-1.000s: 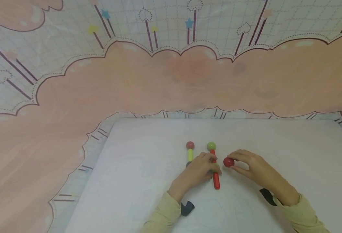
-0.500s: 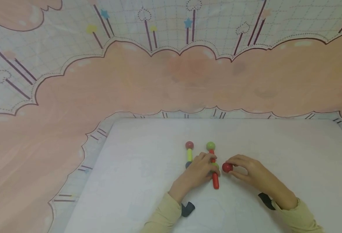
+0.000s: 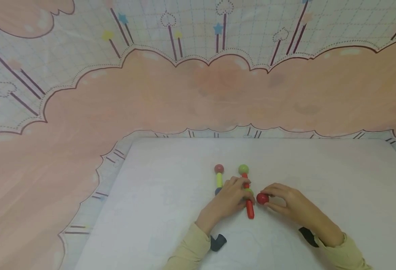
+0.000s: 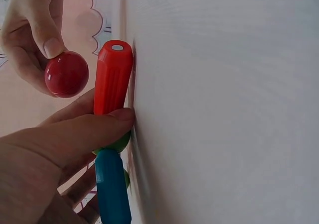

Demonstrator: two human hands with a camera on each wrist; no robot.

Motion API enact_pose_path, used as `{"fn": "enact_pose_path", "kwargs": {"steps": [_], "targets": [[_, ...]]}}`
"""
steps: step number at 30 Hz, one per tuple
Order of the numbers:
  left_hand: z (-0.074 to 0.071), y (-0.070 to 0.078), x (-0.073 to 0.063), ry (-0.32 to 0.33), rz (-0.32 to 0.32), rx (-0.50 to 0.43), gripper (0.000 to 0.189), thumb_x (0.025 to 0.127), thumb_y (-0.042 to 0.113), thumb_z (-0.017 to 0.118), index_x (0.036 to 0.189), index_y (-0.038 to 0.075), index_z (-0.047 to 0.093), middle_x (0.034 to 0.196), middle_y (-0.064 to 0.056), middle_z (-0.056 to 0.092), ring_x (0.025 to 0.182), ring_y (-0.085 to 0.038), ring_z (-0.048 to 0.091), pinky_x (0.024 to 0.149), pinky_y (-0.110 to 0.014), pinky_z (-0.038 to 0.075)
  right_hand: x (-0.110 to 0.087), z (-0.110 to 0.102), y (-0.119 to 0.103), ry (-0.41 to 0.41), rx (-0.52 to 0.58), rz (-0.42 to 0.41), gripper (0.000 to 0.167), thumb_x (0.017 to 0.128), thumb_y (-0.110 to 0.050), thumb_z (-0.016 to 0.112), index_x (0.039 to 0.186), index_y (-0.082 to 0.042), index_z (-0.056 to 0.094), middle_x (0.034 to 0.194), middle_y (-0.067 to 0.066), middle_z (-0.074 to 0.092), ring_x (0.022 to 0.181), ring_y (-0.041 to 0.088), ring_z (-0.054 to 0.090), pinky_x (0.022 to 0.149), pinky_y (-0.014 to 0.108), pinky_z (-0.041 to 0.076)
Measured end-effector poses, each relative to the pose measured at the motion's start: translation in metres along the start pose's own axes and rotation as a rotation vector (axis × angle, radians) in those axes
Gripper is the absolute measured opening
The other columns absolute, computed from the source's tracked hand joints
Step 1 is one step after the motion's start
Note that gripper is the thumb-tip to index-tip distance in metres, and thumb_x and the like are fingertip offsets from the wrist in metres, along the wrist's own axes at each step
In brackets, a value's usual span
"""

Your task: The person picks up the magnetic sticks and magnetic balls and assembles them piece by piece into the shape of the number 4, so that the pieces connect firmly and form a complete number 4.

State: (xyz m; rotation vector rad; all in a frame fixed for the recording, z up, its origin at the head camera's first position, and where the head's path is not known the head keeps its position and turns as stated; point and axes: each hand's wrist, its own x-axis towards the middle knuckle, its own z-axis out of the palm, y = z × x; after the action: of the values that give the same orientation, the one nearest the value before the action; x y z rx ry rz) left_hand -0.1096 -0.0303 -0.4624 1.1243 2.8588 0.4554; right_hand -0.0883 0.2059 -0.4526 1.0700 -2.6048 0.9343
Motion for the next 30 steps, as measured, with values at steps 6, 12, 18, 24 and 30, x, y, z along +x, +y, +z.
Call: {"fn": "enact_pose_path", "kwargs": {"steps": [6, 12, 18, 24, 30], "targets": [[0.0, -0.001, -0.001, 0.021, 0.014, -0.009, 0.017, 0.088, 0.022, 0.076, 0.104, 0.03, 0.075, 0.138, -0.001, 0.054, 0.122, -0.018, 0.046, 0.104, -0.026, 0.041, -0.003, 0.0, -0.002, -0.05, 0.041, 0.004, 0.036, 0.076, -0.004, 0.084, 0.108, -0.015, 0.071, 0.104, -0.01, 0.069, 0.092, 0.006, 0.066, 0.079, 0.026, 0.059], [-0.002, -0.001, 0.0, 0.022, 0.02, -0.026, 0.017, 0.089, 0.022, 0.076, 0.104, 0.03, 0.074, 0.138, -0.001, 0.053, 0.122, -0.018, 0.046, 0.104, -0.026, 0.041, -0.006, -0.001, -0.002, -0.104, 0.126, -0.025, 0.036, 0.078, -0.005, 0.083, 0.109, -0.016, 0.07, 0.106, -0.012, 0.068, 0.095, 0.004, 0.066, 0.083, 0.02, 0.056], [-0.003, -0.002, 0.001, 0.022, 0.023, -0.027, 0.016, 0.088, 0.024, 0.076, 0.103, 0.031, 0.073, 0.138, -0.001, 0.053, 0.122, -0.018, 0.045, 0.105, -0.026, 0.04, -0.008, 0.003, -0.002, -0.169, 0.174, -0.009, 0.03, 0.083, -0.011, 0.08, 0.111, -0.017, 0.07, 0.108, -0.012, 0.068, 0.098, 0.003, 0.065, 0.085, 0.022, 0.056], [-0.002, -0.002, 0.002, 0.018, 0.025, -0.019, 0.017, 0.088, 0.026, 0.077, 0.103, 0.032, 0.074, 0.137, -0.001, 0.054, 0.122, -0.018, 0.046, 0.104, -0.027, 0.04, -0.009, 0.004, -0.006, -0.216, 0.196, 0.042, 0.029, 0.083, -0.015, 0.081, 0.11, -0.021, 0.07, 0.107, -0.014, 0.067, 0.095, 0.001, 0.063, 0.083, 0.023, 0.057], [-0.002, -0.003, 0.003, 0.008, 0.021, -0.037, 0.017, 0.087, 0.026, 0.077, 0.103, 0.032, 0.075, 0.137, -0.001, 0.054, 0.122, -0.018, 0.046, 0.104, -0.027, 0.04, -0.011, 0.006, -0.007, -0.265, 0.249, 0.039, 0.023, 0.087, -0.027, 0.077, 0.109, -0.025, 0.07, 0.105, -0.017, 0.067, 0.093, 0.0, 0.061, 0.083, 0.022, 0.056]]}}
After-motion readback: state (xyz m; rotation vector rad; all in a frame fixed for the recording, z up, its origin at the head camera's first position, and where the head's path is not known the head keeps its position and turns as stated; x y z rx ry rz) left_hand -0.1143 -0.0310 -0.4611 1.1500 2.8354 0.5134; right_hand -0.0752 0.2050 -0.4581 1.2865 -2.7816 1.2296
